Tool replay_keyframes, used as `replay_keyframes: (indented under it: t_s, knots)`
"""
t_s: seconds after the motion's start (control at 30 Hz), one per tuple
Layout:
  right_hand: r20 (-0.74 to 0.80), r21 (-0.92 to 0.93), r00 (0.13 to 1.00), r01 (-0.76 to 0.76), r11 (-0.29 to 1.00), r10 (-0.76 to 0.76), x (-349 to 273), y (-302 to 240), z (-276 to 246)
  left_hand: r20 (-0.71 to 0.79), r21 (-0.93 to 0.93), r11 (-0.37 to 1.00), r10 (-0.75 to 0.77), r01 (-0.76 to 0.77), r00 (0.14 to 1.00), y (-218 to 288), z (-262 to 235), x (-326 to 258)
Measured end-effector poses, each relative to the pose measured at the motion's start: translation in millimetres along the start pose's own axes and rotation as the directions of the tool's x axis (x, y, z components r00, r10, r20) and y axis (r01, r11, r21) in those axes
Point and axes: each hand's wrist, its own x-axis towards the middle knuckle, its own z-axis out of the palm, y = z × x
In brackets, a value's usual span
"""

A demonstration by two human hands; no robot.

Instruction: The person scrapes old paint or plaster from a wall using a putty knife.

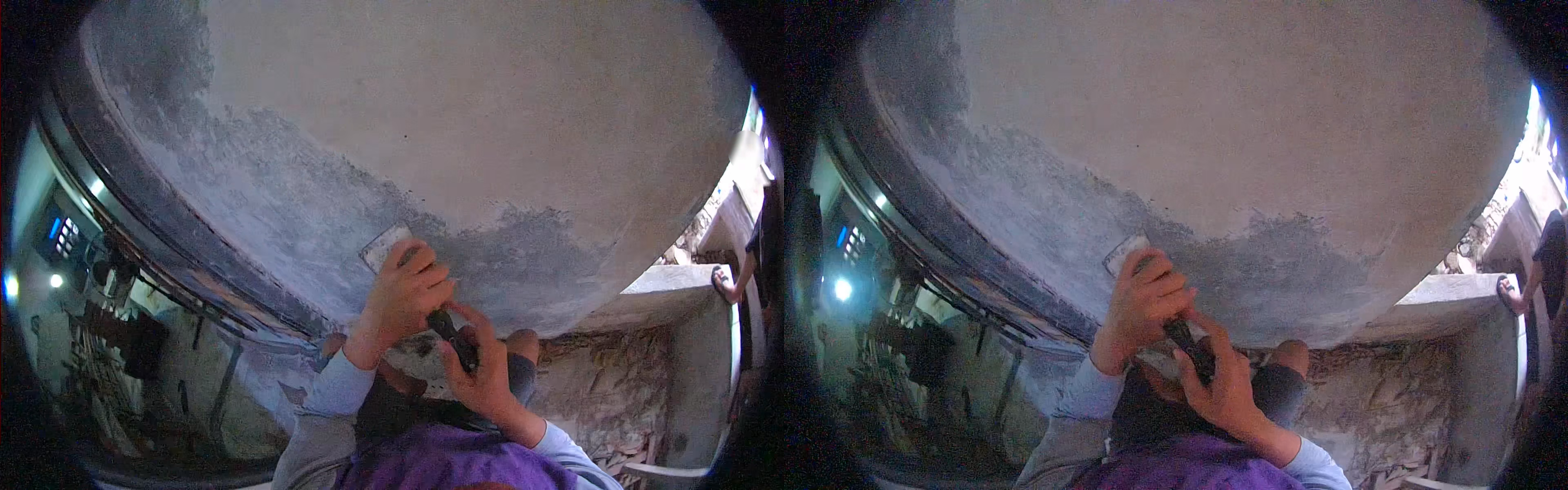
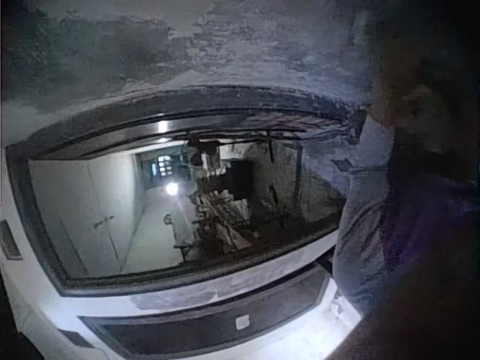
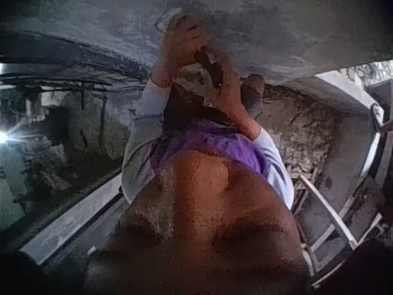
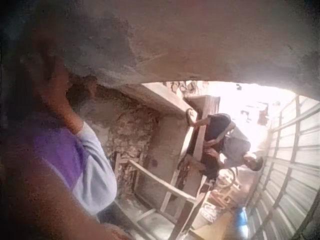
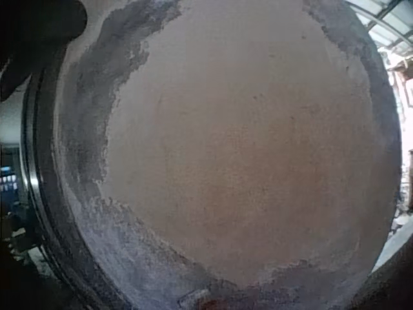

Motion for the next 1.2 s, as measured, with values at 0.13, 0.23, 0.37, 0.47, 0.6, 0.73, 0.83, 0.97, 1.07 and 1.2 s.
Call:
replay_keyframes:
  t_s: [0.13, 0.23, 0.37, 0.47, 0.6, 0.73, 0.83, 0.97, 1.07, 1.2]
  knots:
    - [-0.096, 0.106, 0.993, 0.075, 0.992, -0.065, 21.6, 5.9, 20.7, -0.121, 0.052, 0.994, 0.100, -0.094, 0.988, -27.3, -2.0, 13.5]
    - [-0.178, 0.166, 0.979, 0.128, 0.978, -0.098, 35.0, 10.7, 37.2, -0.134, 0.049, 0.987, 0.160, -0.155, 0.978, -48.2, 1.6, 18.7]
    - [-0.169, 0.237, 0.986, 0.046, 0.970, -0.006, 41.3, 11.1, 52.0, -0.145, 0.030, 0.979, 0.204, -0.202, 0.968, -64.1, 6.8, 15.4]
    - [-0.196, 0.171, 0.981, 0.045, 0.984, -0.011, 41.3, 11.3, 55.1, -0.253, 0.000, 0.976, 0.211, -0.218, 0.944, -67.1, 10.8, 16.4]
    - [-0.205, 0.067, 0.979, 0.016, 0.998, -0.002, 42.7, 9.0, 49.5, -0.283, -0.017, 0.982, 0.174, -0.187, 0.943, -65.0, 17.1, 16.6]
    - [-0.219, 0.023, 0.975, 0.052, 0.998, -0.046, 40.2, 10.1, 51.2, -0.286, -0.017, 0.983, 0.170, -0.182, 0.943, -65.2, 16.1, 11.3]
    - [-0.223, 0.041, 0.973, 0.077, 0.996, -0.067, 44.8, 9.8, 51.8, -0.285, -0.021, 0.983, 0.167, -0.180, 0.944, -67.0, 13.0, 13.4]
    - [-0.190, 0.025, 0.982, 0.012, 1.000, -0.007, 44.8, 9.1, 49.6, -0.306, -0.010, 0.985, 0.162, -0.173, 0.938, -66.5, 16.9, 18.0]
    - [-0.217, 0.057, 0.975, 0.070, 0.996, -0.056, 42.4, 8.8, 50.9, -0.322, -0.061, 0.979, 0.163, -0.192, 0.933, -66.0, 12.1, 18.0]
    - [-0.201, -0.024, 0.976, 0.082, 0.996, -0.085, 48.1, 10.7, 50.6, -0.307, -0.068, 0.983, 0.142, -0.171, 0.941, -68.5, 17.8, 17.8]
